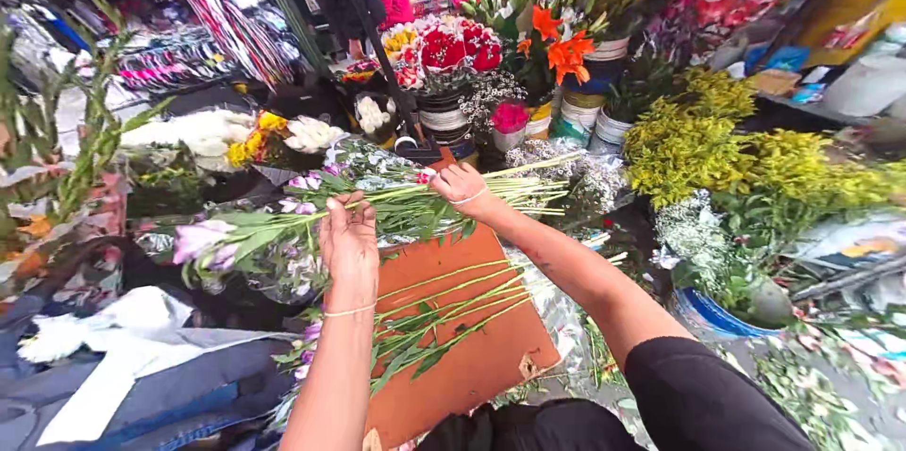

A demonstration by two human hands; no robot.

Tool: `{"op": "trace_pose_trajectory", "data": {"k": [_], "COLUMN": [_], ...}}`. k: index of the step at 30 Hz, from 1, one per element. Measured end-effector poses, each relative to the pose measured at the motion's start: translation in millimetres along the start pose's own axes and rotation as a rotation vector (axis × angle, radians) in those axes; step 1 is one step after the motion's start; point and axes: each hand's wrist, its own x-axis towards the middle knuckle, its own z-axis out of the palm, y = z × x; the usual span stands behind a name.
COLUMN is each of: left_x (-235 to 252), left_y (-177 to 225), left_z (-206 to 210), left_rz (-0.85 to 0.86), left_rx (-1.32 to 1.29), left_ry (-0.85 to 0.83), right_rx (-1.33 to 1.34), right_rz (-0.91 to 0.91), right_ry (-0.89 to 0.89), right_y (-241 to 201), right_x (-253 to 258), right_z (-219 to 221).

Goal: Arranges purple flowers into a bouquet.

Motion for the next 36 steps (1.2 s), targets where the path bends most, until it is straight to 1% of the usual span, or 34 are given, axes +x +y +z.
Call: {"op": "trace_pose_trajectory", "data": {"k": [2,4,5,6,7,9,11,13,15,17,18,19,20,21,22,23,24,25,26,28,30,33,36], "left_x": [4.3,9.7,13.0,15.2,16.2,10.2,-6.7,-27.7,-44.5,-51.1,-50.1,-47.2,-42.7,-37.8,-32.5,-26.1,-18.6,-11.1,-5.5,-0.7,-11.3,-49.9,-69.6], "left_y": [9.6,31.3,43.4,55.2,64.7,73.6,68.2,55.9,43.2,29.9,22.8,15.7,9.0,4.4,3.8,4.3,3.4,1.2,-0.2,4.5,13.4,4.4,-10.4], "left_z": [0.0,-9.7,-17.7,-26.1,-33.4,-37.7,-32.3,-21.4,-10.5,-10.4,-18.4,-32.4,-51.7,-75.9,-102.5,-129.1,-155.5,-182.9,-209.0,-250.3,-275.8,-301.2,-312.1], "left_rz": [0.058,0.166,0.229,0.281,0.322,0.349,0.321,0.283,0.222,0.152,0.117,0.081,0.050,0.007,-0.062,-0.149,-0.249,-0.309,-0.334,-0.376,-0.351,-0.071,0.039], "left_rx": [0.014,0.043,0.054,0.068,0.077,0.079,0.094,0.091,0.040,-0.020,0.007,0.107,0.291,0.546,0.860,1.169,1.407,1.580,1.689,1.753,1.711,1.691,1.694], "left_ry": [0.054,0.089,0.097,0.102,0.109,0.100,0.005,-0.112,-0.189,-0.224,-0.257,-0.308,-0.366,-0.439,-0.544,-0.656,-0.737,-0.765,-0.749,-0.680,-0.628,-0.481,-0.355], "right_rx": [-0.065,-0.129,-0.127,-0.096,-0.044,0.067,0.204,0.300,0.322,0.333,0.347,0.364,0.368,0.353,0.340,0.333,0.342,0.365,0.394,0.446,0.506,0.629,0.756], "right_rz": [0.189,0.401,0.473,0.491,0.470,0.369,0.218,0.028,-0.076,-0.106,-0.095,-0.069,-0.036,-0.003,0.029,0.063,0.094,0.124,0.155,0.238,0.324,0.377,0.385], "right_ry": [-0.217,-0.398,-0.445,-0.446,-0.417,-0.355,-0.319,-0.259,-0.181,-0.060,-0.021,-0.022,-0.047,-0.088,-0.140,-0.198,-0.251,-0.303,-0.349,-0.414,-0.464,-0.559,-0.673], "right_y": [39.7,89.0,107.6,118.3,118.8,89.8,34.6,-23.4,-67.2,-84.6,-84.9,-81.2,-74.7,-66.4,-57.0,-47.3,-37.6,-28.5,-21.7,-20.6,-31.8,-58.1,-91.8], "right_x": [-35.8,-76.5,-90.2,-97.6,-96.9,-69.7,-30.1,1.9,16.9,15.9,11.8,6.2,0.1,-7.8,-17.0,-27.3,-38.5,-50.3,-60.9,-71.9,-67.6,-42.9,-23.7], "right_z": [-5.4,-14.2,-22.9,-32.8,-42.5,-63.2,-82.3,-89.9,-81.2,-61.6,-54.1,-50.3,-49.6,-50.2,-51.5,-52.4,-52.0,-51.3,-50.3,-44.4,-31.2,3.7,52.0]}}
